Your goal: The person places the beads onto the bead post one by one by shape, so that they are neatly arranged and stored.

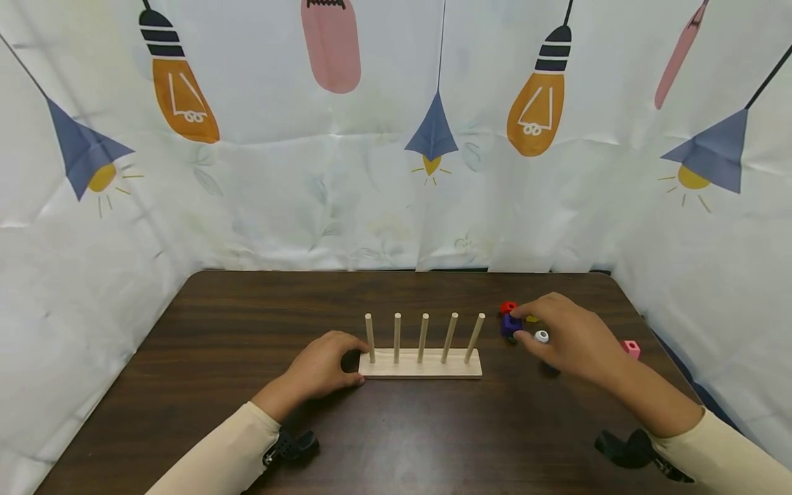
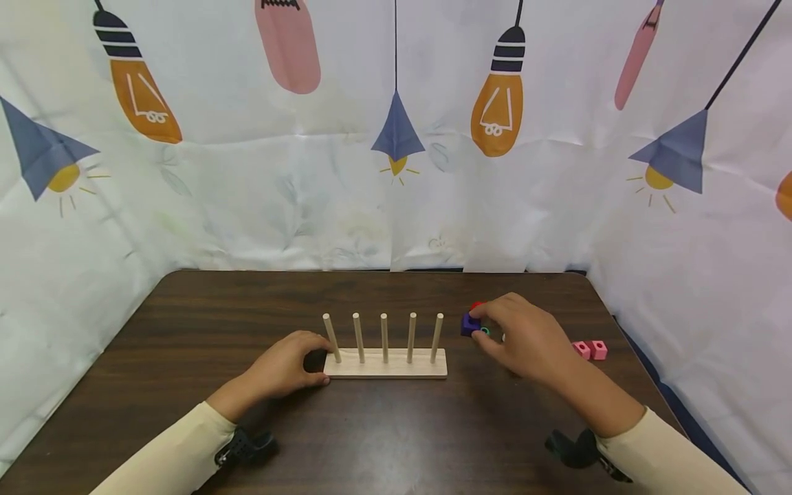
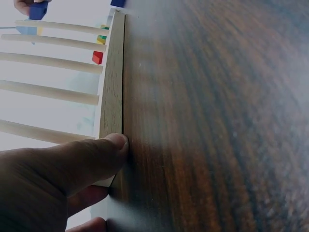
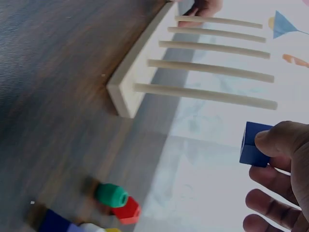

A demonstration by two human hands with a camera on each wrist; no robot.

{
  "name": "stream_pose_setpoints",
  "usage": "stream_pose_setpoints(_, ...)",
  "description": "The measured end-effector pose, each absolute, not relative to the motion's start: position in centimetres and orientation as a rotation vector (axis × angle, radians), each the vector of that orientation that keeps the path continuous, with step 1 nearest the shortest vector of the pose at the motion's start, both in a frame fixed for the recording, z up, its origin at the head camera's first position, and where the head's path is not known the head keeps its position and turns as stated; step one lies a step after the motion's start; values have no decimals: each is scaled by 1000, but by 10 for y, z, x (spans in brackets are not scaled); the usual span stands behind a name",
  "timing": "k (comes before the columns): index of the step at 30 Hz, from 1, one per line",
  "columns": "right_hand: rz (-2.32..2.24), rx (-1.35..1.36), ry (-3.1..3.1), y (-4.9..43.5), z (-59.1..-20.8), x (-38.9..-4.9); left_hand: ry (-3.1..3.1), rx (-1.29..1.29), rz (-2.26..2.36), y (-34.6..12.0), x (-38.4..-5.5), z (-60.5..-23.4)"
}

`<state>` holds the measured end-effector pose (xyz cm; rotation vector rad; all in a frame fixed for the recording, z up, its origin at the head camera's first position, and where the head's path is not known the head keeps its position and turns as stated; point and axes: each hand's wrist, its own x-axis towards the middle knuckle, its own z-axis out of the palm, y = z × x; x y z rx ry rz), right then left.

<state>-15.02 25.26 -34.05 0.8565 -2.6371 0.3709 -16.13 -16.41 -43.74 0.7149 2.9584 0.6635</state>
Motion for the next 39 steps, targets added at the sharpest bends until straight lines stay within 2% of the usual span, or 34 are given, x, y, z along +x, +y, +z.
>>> stream_pose_setpoints(17, 449, 889, -2635, 239, -318, -154, 2956, 696, 662, -164, -165, -438)
stream_pose_setpoints(39, 524, 994, -2558, 213, -319, -165, 2974, 729, 658, -164, -166, -438)
